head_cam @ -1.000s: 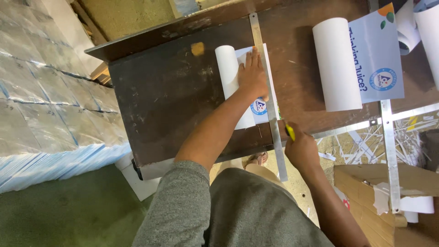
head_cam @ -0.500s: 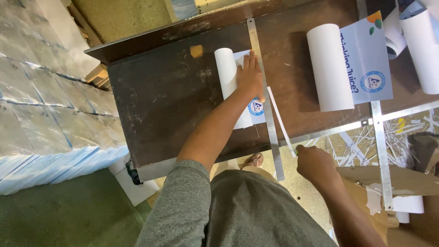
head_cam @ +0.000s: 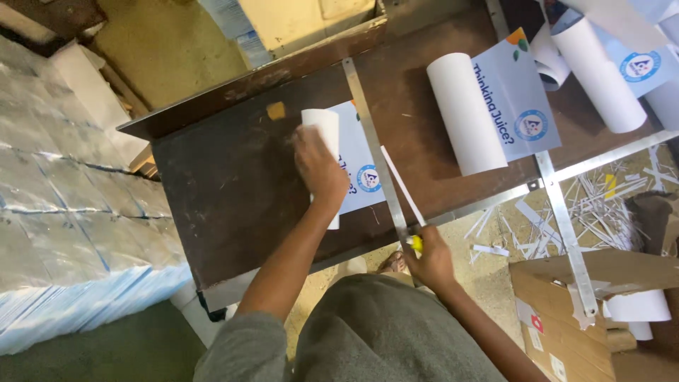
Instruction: Trimming printed posters with a utility knife and a metal ruler on a workbench
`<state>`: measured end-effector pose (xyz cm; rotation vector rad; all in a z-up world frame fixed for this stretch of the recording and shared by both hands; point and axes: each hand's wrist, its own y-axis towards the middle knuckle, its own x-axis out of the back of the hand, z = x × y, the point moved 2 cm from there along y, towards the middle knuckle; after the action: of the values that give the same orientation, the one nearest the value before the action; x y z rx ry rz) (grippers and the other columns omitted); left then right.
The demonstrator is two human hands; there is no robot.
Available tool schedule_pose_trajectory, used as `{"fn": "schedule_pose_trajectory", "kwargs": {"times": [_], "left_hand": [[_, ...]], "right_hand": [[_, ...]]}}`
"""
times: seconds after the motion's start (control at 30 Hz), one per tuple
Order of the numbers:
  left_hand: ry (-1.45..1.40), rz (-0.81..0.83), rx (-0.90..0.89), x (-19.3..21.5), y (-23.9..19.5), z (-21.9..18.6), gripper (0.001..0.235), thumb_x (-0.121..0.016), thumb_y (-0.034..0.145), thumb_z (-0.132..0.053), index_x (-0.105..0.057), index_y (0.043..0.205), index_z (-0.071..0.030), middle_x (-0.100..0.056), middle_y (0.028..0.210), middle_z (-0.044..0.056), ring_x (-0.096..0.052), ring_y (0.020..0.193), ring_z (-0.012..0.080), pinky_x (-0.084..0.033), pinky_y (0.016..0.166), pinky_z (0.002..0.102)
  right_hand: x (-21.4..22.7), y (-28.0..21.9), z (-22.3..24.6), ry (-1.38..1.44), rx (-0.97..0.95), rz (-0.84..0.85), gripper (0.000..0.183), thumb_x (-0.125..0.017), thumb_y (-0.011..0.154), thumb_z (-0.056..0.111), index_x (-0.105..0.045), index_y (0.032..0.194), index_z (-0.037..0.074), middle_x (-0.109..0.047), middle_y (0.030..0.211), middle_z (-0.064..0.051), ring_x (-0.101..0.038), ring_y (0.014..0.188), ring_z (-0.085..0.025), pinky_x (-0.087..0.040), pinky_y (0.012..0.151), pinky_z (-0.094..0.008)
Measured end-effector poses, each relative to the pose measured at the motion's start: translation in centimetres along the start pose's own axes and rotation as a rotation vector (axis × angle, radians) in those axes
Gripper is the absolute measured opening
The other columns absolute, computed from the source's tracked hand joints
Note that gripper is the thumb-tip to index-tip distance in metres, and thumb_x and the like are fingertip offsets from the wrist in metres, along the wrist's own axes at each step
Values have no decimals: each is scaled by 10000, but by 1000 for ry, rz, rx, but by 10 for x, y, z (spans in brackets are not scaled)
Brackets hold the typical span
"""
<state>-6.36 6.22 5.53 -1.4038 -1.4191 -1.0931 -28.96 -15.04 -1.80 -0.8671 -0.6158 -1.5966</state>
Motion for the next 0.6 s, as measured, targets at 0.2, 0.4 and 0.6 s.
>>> {"fn": "schedule_pose_trajectory", "kwargs": {"times": [0.2,0.4,0.6], "left_hand": [[-239,150,452,-56,-3,87,1042,-886,719,-197,-259,1543,-85,-630,1248,185,-688,1127,426,-593,890,600],[-173,37,662,-33,-17,210,803,-884,643,-390,-511,1335,-226,-730,1130,116,-739,1045,402,-609,831,562],[-632,-92,561,113,-68,133,740,-765,759,-352,-542,1408,-75,-664,1311,201,-634,1245,388,-504,982,531]], "right_hand": [[-25,-4,-13,-160,70,111,536,-897,659,290,-559,1057,171,-671,905,-72,-747,890,-345,-618,781,-451],[11,-2,-83,-193,-134,109,538,-831,753,292,-500,1173,242,-767,916,-67,-784,877,-341,-624,786,-469],[55,-39,-125,-134,-173,75,677,-790,808,267,-483,1411,246,-799,999,-108,-791,739,-297,-648,634,-428]]}}
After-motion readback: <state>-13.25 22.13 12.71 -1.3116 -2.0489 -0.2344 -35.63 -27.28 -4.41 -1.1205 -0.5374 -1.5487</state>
